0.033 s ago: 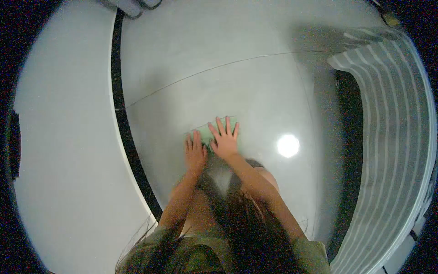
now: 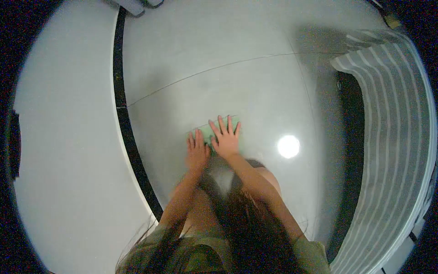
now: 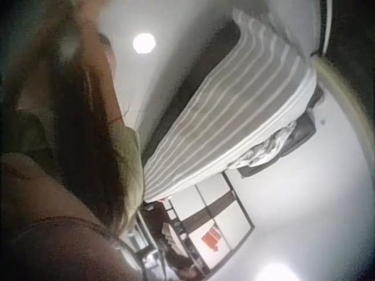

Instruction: Wiping the tiled floor with a green cloth while kneeling.

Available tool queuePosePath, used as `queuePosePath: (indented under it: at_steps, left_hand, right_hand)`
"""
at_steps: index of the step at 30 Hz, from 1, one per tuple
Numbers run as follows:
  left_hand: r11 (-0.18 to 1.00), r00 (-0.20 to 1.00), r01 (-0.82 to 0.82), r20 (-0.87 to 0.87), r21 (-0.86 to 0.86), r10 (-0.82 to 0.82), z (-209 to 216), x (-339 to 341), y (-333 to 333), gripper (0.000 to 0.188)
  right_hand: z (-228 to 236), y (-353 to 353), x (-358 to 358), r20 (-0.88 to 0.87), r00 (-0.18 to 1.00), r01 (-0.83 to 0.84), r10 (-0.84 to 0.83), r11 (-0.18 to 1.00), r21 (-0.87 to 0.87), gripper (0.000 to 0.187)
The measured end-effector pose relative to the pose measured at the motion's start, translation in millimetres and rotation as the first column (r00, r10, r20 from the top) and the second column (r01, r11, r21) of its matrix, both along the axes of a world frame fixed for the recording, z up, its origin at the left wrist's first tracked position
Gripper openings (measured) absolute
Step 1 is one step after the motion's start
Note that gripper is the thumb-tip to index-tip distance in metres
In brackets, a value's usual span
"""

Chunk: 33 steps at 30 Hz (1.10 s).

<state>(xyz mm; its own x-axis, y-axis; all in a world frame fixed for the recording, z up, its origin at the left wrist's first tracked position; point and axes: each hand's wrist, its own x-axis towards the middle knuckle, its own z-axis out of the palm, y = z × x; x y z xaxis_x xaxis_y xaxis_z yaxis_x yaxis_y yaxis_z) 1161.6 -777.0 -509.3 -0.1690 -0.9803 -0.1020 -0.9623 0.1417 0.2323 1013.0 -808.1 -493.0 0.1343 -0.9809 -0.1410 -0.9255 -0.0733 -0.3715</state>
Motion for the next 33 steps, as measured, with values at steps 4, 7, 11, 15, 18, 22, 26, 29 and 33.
queuePosePath:
  at_steps: [4, 7, 11, 15, 18, 22, 26, 29, 33]
  left_hand:
    - [0.986, 0.986, -0.147, -0.095, -0.079, 0.14, 2.4, -27.2, -32.4, 0.062]
    - [0.987, 0.982, -0.149, -0.123, -0.06, 0.14, 8.0, -41.8, -32.0, 0.061]
    - [0.995, 0.995, -0.066, -0.078, -0.075, 0.061, 17.2, -33.5, -53.6, 0.063]
    - [0.993, 0.998, -0.07, 0.001, -0.1, 0.07, 27.9, -53.2, -93.9, 0.062]
    - [0.995, 0.999, 0.014, 0.044, -0.097, -0.01, 47.5, -70.1, -149.3, 0.062]
    - [0.982, 0.985, 0.169, -0.011, -0.084, -0.171, 63.7, -83.7, -226.3, 0.062]
    - [0.964, 0.961, 0.262, -0.075, -0.051, -0.265, 73.2, -117.4, -303.9, 0.062]
    - [0.94, 0.936, 0.334, -0.09, -0.072, -0.339, 67.3, -124.9, -333.4, 0.062]
    - [0.923, 0.924, 0.375, -0.05, -0.084, -0.379, 63.0, -133.3, -347.3, 0.062]
  right_hand:
    - [-7.8, -22.1, -2.5, -0.048, 0.998, -0.056, 0.05, 0.989, -0.133, 0.058]
    - [-8.7, -15.9, -15.3, -0.006, 0.99, -0.141, 0.141, 0.983, -0.116, 0.057]
    - [-2.9, -36.3, -15.5, -0.015, 0.998, -0.06, 0.058, 0.991, -0.119, 0.058]
    - [-1.5, -82.2, -42.3, 0.042, 0.998, -0.043, 0.049, 0.99, -0.137, 0.057]
    - [13.2, -138.7, -71.3, 0.081, 0.996, -0.033, 0.044, 0.99, -0.135, 0.056]
    - [26.2, -204.2, -93.6, 0.049, 0.999, 0.02, -0.012, 0.986, -0.168, 0.056]
    - [36.5, -262.6, -128.3, 0.007, 0.995, 0.102, -0.102, 0.978, -0.18, 0.056]
    - [33.9, -279.5, -134.3, 0.017, 0.983, 0.184, -0.185, 0.963, -0.196, 0.057]
    - [31.6, -292.2, -145.0, 0.026, 0.981, 0.194, -0.193, 0.959, -0.207, 0.058]
